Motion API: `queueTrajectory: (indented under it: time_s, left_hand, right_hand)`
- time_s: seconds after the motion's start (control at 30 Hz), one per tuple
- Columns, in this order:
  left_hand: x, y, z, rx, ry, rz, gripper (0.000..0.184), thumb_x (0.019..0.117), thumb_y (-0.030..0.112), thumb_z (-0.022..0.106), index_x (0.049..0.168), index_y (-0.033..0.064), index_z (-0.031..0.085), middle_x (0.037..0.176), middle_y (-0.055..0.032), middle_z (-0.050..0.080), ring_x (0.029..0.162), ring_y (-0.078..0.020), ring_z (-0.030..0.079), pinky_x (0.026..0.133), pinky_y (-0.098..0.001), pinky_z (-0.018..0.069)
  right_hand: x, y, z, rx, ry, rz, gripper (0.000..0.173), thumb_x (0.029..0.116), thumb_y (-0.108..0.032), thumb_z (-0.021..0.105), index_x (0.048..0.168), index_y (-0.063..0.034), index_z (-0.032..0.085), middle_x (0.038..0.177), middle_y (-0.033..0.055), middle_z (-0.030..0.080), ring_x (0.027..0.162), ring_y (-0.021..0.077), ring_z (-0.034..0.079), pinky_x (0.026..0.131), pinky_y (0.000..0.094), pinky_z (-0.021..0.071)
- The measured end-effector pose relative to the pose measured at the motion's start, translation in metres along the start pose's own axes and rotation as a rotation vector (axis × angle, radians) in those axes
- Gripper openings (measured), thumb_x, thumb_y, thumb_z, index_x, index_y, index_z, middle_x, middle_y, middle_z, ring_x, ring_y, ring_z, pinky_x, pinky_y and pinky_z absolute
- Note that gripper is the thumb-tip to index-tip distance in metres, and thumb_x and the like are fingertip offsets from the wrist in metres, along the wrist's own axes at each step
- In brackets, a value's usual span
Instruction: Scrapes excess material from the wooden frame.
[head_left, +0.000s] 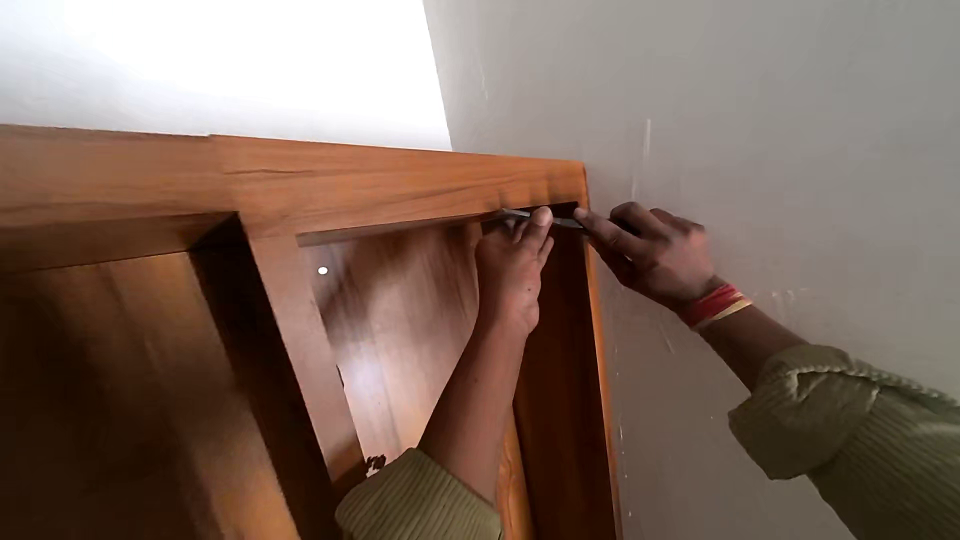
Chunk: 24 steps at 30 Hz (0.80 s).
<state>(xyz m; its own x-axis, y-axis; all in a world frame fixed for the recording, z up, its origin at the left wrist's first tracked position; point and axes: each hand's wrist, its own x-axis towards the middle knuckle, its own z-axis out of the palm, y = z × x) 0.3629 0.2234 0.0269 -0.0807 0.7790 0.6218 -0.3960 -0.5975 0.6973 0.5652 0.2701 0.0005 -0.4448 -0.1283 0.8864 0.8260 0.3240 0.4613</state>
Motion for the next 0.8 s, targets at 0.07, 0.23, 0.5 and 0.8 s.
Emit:
queueTrajectory:
  time_s: [0.07, 0.23, 0.5, 0.8]
  left_hand:
    - [-0.001, 0.002, -0.004, -0.005, -0.011, 0.041, 0.031, 0.0992, 0.01, 0.065, 0.125, -0.0038, 0.056, 0.119, -0.0123, 0.067, 0.108, -0.0189, 0.069, 0.097, -0.0354, 0.0575]
    - [0.003, -0.01, -0.001, -0.043, 0.002, 0.068, 0.039, 0.0999, 0.008, 0.063, 0.136, 0.0012, 0.05, 0.126, -0.0124, 0.064, 0.115, -0.0217, 0.067, 0.099, -0.0387, 0.0574]
    - [-0.005, -0.005, -0.006, 0.017, 0.044, 0.122, 0.025, 0.1001, 0.012, 0.064, 0.122, 0.001, 0.059, 0.116, -0.0095, 0.069, 0.109, -0.0204, 0.07, 0.095, -0.0382, 0.0591]
    - [-0.011, 0.011, -0.019, 0.034, 0.034, 0.122, 0.022, 0.1008, 0.012, 0.063, 0.12, 0.0016, 0.061, 0.115, -0.0084, 0.071, 0.107, -0.0194, 0.071, 0.096, -0.0374, 0.059]
  right_hand:
    - [0.004, -0.006, 0.003, 0.005, 0.042, 0.021, 0.036, 0.1028, -0.026, 0.058, 0.138, -0.0284, 0.066, 0.094, 0.0161, 0.069, 0.062, 0.032, 0.062, 0.049, 0.0448, 0.0464]
    - [-0.001, 0.002, 0.003, 0.033, 0.027, -0.011, 0.038, 0.1036, -0.023, 0.057, 0.141, -0.0272, 0.065, 0.093, 0.0164, 0.067, 0.061, 0.0312, 0.06, 0.047, 0.0437, 0.0453]
    - [0.005, -0.007, 0.002, 0.054, 0.03, -0.017, 0.039, 0.1031, -0.022, 0.057, 0.141, -0.0289, 0.065, 0.095, 0.0156, 0.068, 0.06, 0.0306, 0.06, 0.046, 0.0426, 0.0435]
    - [0.018, -0.017, -0.002, 0.064, 0.03, -0.032, 0.04, 0.1011, -0.02, 0.057, 0.139, -0.029, 0.066, 0.097, 0.0141, 0.069, 0.061, 0.0291, 0.06, 0.046, 0.0412, 0.0435]
